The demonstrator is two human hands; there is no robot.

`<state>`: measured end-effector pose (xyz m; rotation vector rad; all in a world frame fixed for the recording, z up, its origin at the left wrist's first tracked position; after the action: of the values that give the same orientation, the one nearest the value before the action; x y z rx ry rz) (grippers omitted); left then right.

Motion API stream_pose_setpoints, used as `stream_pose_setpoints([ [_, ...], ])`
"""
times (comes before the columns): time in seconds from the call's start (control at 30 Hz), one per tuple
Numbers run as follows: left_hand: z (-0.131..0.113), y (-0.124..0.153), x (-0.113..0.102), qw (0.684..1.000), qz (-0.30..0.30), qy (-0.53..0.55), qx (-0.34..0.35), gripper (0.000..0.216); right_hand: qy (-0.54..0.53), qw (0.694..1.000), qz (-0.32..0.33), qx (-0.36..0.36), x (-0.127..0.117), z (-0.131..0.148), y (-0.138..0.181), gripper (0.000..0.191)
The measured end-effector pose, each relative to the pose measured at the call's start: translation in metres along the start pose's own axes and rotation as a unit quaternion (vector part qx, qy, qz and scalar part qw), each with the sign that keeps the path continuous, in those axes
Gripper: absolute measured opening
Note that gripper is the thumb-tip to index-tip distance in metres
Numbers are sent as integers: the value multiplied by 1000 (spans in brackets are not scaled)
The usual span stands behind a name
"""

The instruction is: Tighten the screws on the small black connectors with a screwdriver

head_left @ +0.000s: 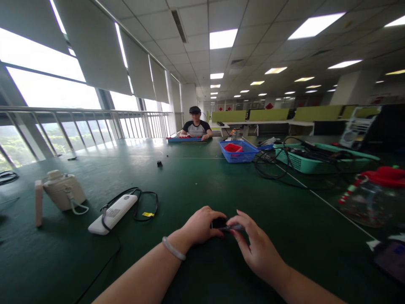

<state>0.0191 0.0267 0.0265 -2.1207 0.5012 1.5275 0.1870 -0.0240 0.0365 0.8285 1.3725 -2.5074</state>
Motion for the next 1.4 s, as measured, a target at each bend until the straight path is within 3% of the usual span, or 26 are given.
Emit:
stream_pose_setpoints([
  [0.4,-1,1,-1,999,-24,-11,21,48,11,1000,17,1,1,2,-2,26],
  [0.67,0,1,0,1000,-23,-10,12,47,-5,995,-81,-61,-14,8,2,37],
  [0.77,0,2,0,1000,-23,-13,1,47,4,995,-91,-34,-14,2,1,38],
  [0.97,-6,5,-5,998,-54,-10,36,41,2,999,-31,20,-7,-10,-4,37],
  [1.2,-7,6,-8,997,-64,-1,33,37,-17,995,-12,94,-10,-28,-3,37],
  [1.3,-7,6,-9,998,-60,8,27,36,-12,996,-42,82,-14,-29,-3,38],
  [1.4,-7,8,-11,998,-60,30,7,35,-28,991,-121,48,-25,-26,-4,42],
])
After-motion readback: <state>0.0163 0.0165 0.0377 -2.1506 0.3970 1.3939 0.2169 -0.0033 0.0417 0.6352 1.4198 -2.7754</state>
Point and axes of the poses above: each hand's wrist, its own y-axis away from the middle knuckle, its own x-axis out of the palm, z = x × y, the point moved 4 cm from there along -y, towards the middle knuckle, and after that the axes turned 8 degrees about -y, right-handed, at the moved point
